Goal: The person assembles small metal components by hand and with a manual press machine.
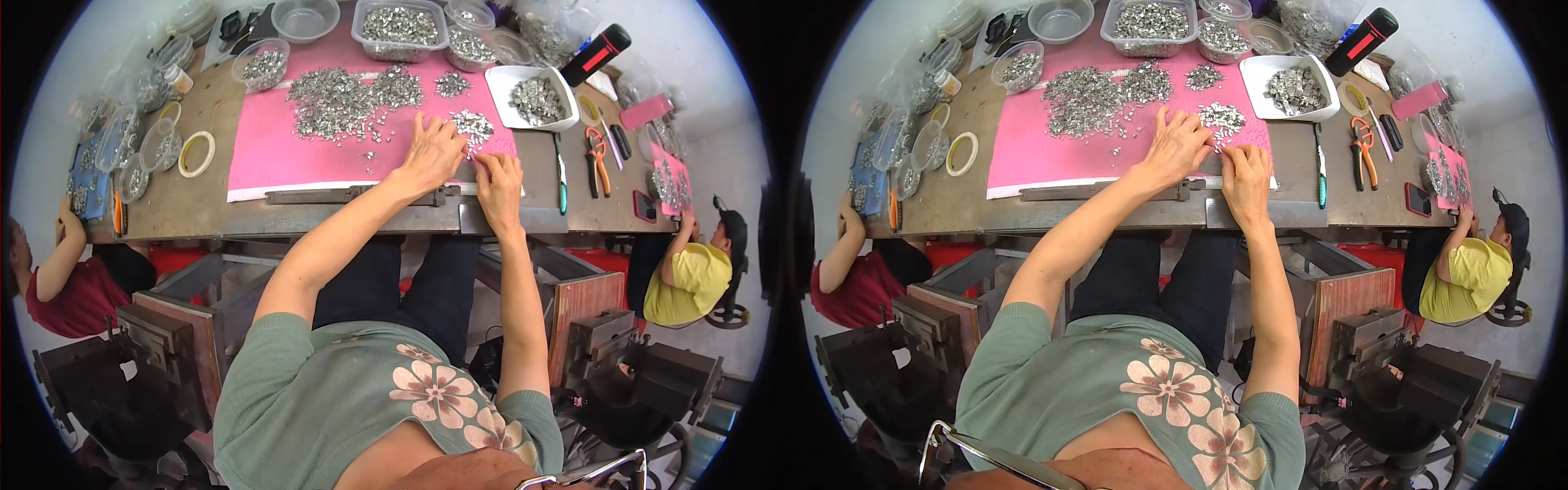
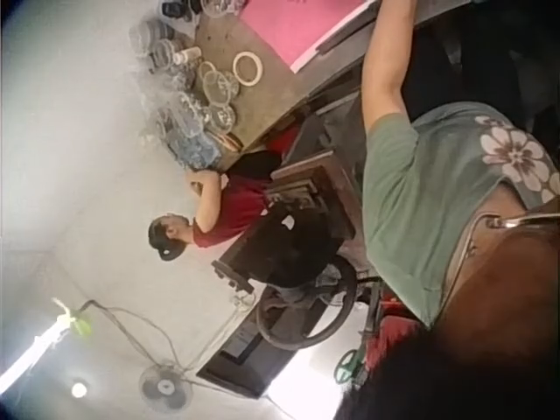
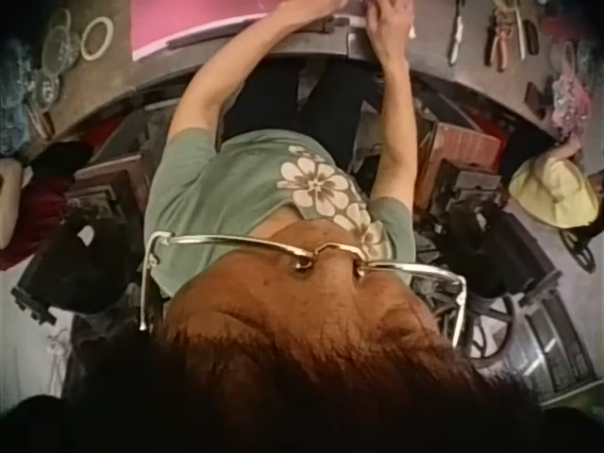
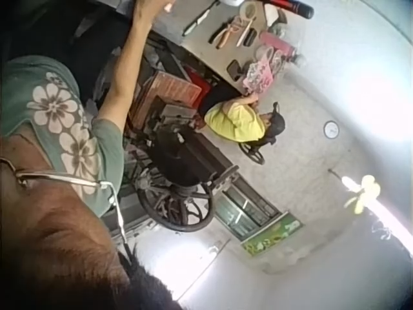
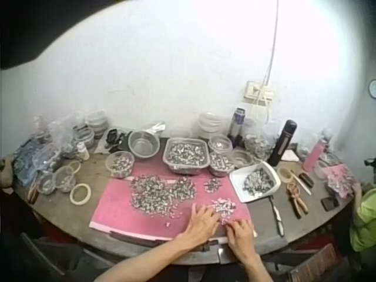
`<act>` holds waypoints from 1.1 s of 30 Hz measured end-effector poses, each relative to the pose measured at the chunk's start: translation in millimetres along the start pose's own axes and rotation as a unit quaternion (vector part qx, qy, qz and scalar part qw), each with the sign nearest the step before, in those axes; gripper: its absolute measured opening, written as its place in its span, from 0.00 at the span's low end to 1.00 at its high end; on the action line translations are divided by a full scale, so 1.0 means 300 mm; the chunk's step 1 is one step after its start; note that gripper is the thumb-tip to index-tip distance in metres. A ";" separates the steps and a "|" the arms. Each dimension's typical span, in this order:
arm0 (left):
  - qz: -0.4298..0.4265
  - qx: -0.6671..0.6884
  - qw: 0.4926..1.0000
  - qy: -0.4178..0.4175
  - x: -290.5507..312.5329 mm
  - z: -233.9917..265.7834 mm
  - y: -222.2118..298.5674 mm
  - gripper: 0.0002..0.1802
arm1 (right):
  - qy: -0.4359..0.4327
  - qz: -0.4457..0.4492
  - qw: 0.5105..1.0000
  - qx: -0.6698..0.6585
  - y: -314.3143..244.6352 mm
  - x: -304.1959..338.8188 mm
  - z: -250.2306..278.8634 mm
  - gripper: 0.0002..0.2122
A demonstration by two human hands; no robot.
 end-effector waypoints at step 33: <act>-0.050 0.031 0.998 -0.001 -0.093 -0.087 0.148 0.04 | 0.083 -0.082 0.993 0.032 0.144 0.140 0.110 0.10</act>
Point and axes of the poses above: each hand's wrist, its own x-axis away from the middle knuckle, its own z-axis out of the back of the hand, y = z × x, the point moved 10 cm from there along -x, towards the middle knuckle, and after that the axes turned 2 degrees about -y, right-handed, at the moved point
